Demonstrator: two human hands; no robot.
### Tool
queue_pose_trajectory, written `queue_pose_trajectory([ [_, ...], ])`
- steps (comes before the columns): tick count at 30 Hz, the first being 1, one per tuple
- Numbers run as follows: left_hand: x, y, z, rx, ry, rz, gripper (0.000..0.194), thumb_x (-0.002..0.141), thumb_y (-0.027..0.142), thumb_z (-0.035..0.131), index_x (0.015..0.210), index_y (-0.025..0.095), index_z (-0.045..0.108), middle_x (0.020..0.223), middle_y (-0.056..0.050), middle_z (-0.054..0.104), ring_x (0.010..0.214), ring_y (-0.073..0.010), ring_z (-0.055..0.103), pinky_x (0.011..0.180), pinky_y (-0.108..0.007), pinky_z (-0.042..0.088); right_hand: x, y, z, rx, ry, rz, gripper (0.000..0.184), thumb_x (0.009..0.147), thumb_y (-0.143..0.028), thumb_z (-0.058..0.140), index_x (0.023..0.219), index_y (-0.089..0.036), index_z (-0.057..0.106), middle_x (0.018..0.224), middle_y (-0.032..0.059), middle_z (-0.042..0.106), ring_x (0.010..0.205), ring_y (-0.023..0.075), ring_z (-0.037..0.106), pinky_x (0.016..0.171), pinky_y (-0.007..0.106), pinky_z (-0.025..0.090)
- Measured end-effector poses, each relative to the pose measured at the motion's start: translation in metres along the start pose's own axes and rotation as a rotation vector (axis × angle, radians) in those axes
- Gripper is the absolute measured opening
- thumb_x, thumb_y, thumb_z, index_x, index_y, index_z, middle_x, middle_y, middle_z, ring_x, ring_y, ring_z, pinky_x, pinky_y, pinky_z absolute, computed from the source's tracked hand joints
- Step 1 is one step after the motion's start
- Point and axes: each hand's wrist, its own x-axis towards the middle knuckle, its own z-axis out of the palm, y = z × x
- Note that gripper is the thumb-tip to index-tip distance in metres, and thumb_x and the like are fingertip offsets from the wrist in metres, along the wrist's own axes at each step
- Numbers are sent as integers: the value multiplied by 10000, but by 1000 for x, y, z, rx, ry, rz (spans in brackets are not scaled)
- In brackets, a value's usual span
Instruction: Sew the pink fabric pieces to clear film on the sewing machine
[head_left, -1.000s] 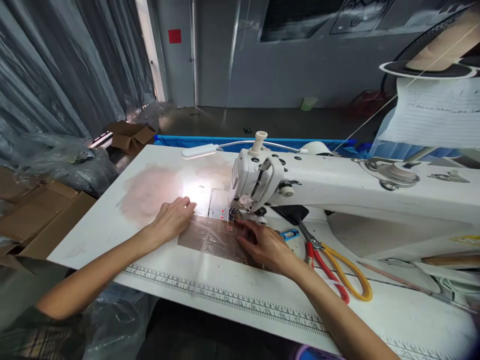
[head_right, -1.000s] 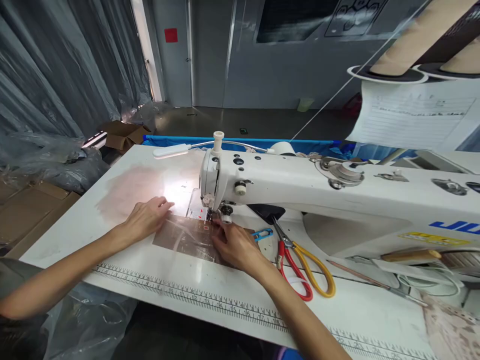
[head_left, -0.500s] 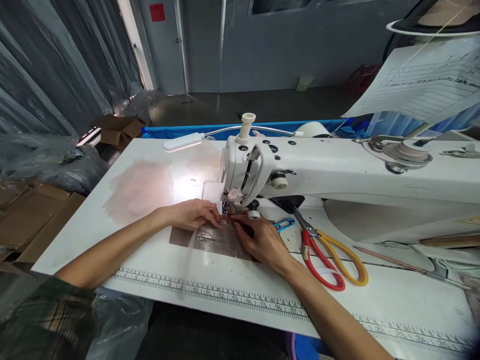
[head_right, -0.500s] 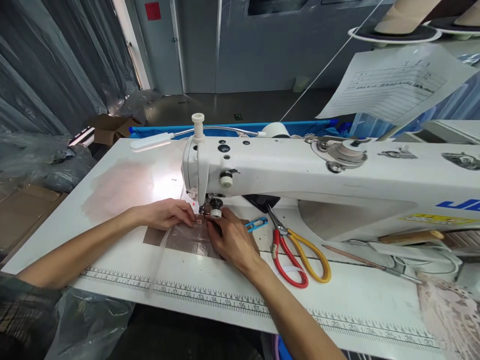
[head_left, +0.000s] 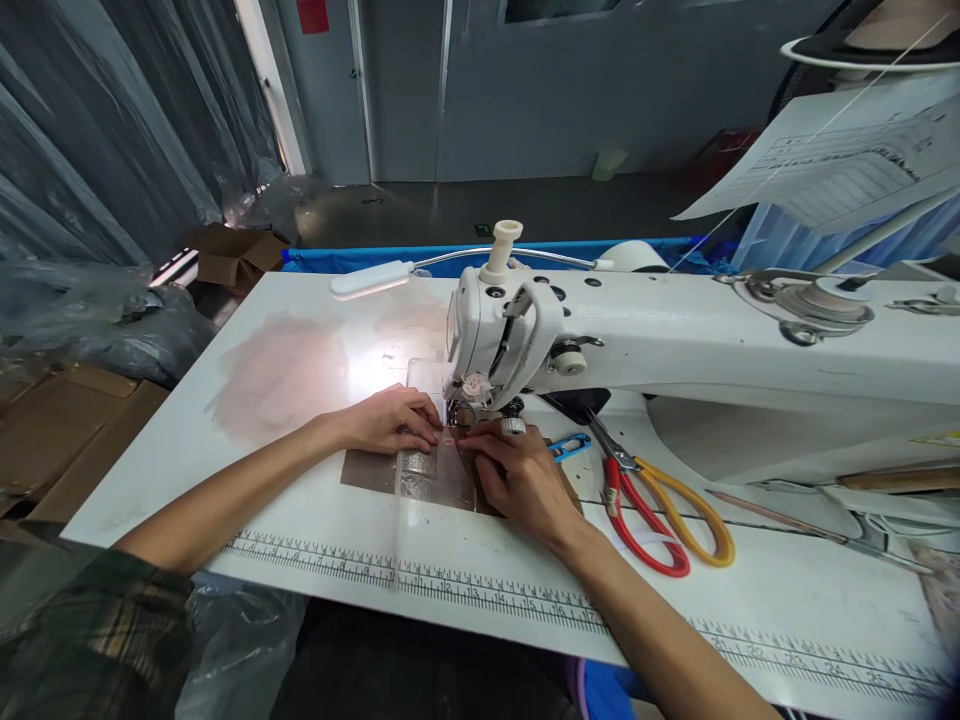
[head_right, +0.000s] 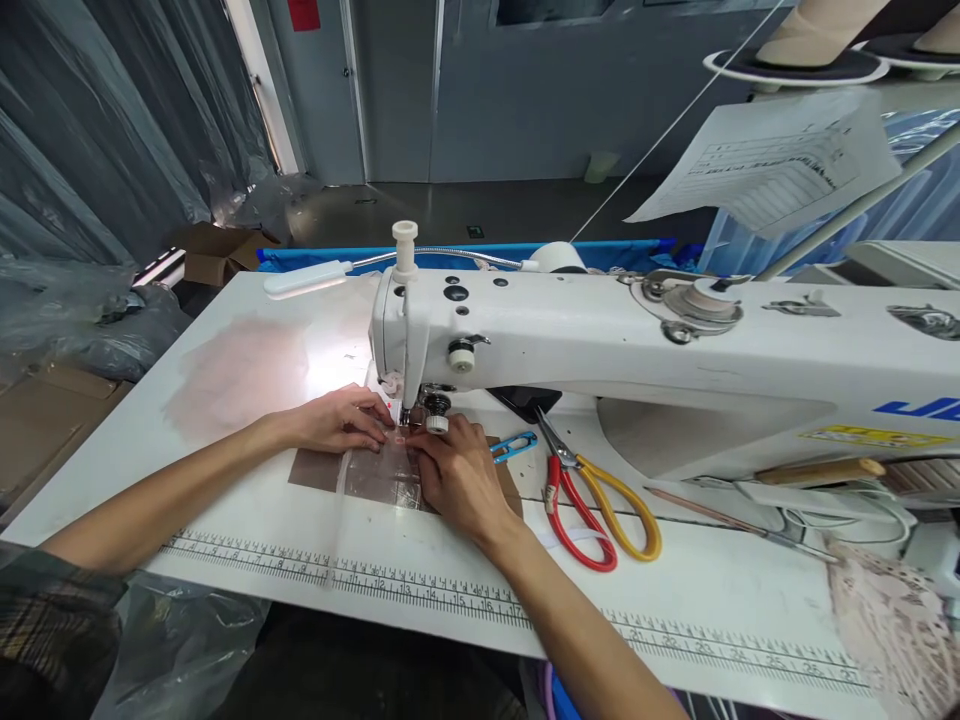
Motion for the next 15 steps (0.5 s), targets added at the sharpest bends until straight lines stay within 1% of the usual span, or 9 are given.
queue_pose_trajectory([
  [2, -1, 0, 2, 25, 27, 12, 76, 842, 218, 677, 884, 237, 737, 1024, -38, 668, 923, -159, 614, 859, -315, 441, 2, -7, -2, 90, 7, -48, 320, 845, -133, 463, 1040, -205, 706, 1041, 101, 681, 966, 255, 591, 830, 434, 462],
  [5, -3, 3, 5, 71, 45, 22, 135, 858, 148, 607, 870, 220, 721, 1030, -36, 671, 933, -163, 613, 879, -339, 429, 7, -20, -3, 145, -158, -240, 314, 872, -235, 491, 1135, -230, 663, 1135, 90, 657, 1089, 264, 563, 909, 451, 432],
  [6, -4, 4, 5, 81, 51, 16, 147, 864, 138, 587, 865, 213, 713, 1028, -37, 674, 934, -164, 612, 888, -347, 423, 9, -21, -3, 109, -210, -254, 300, 885, -278, 495, 1129, -232, 664, 1123, 92, 661, 1083, 274, 567, 914, 464, 422],
  [7, -5, 5, 4, 84, 59, 10, 153, 873, 135, 567, 866, 206, 704, 1024, -39, 676, 934, -163, 611, 898, -352, 417, 10, -20, -4, 40, -233, -205, 283, 899, -317, 491, 1090, -226, 680, 1075, 102, 673, 1037, 285, 584, 900, 475, 419],
  [8, -6, 7, 4, 79, 68, 5, 154, 885, 140, 549, 870, 197, 692, 1020, -40, 679, 933, -161, 611, 903, -353, 413, 11, -18, -6, -49, -227, -105, 283, 912, -344, 477, 1028, -210, 698, 1015, 118, 679, 961, 288, 605, 865, 473, 426],
  [10, -9, 9, 1, 52, 84, 8, 160, 912, 150, 507, 884, 179, 661, 1008, -43, 681, 929, -153, 613, 898, -345, 415, 12, -8, -13, -237, -160, 154, 329, 927, -366, 449, 895, -172, 713, 931, 154, 664, 803, 271, 614, 771, 433, 443],
  [11, -10, 10, -1, 37, 89, 10, 162, 923, 150, 486, 894, 172, 644, 996, -42, 683, 919, -147, 616, 897, -342, 417, 12, -3, -17, -304, -125, 253, 340, 926, -366, 447, 857, -161, 709, 941, 165, 651, 761, 260, 610, 727, 406, 446],
  [13, -12, 12, -4, 28, 93, 2, 158, 933, 145, 454, 918, 161, 611, 950, -36, 686, 865, -135, 620, 895, -342, 421, 11, 4, -25, -338, -95, 339, 332, 915, -378, 459, 819, -163, 694, 1002, 160, 631, 727, 238, 606, 670, 362, 450],
  [15, -12, 14, -7, 54, 105, -18, 147, 930, 140, 440, 931, 155, 586, 875, -26, 681, 773, -125, 605, 883, -348, 429, 11, 4, -31, -272, -106, 333, 322, 911, -373, 457, 802, -174, 686, 1033, 142, 628, 747, 230, 615, 655, 336, 462],
])
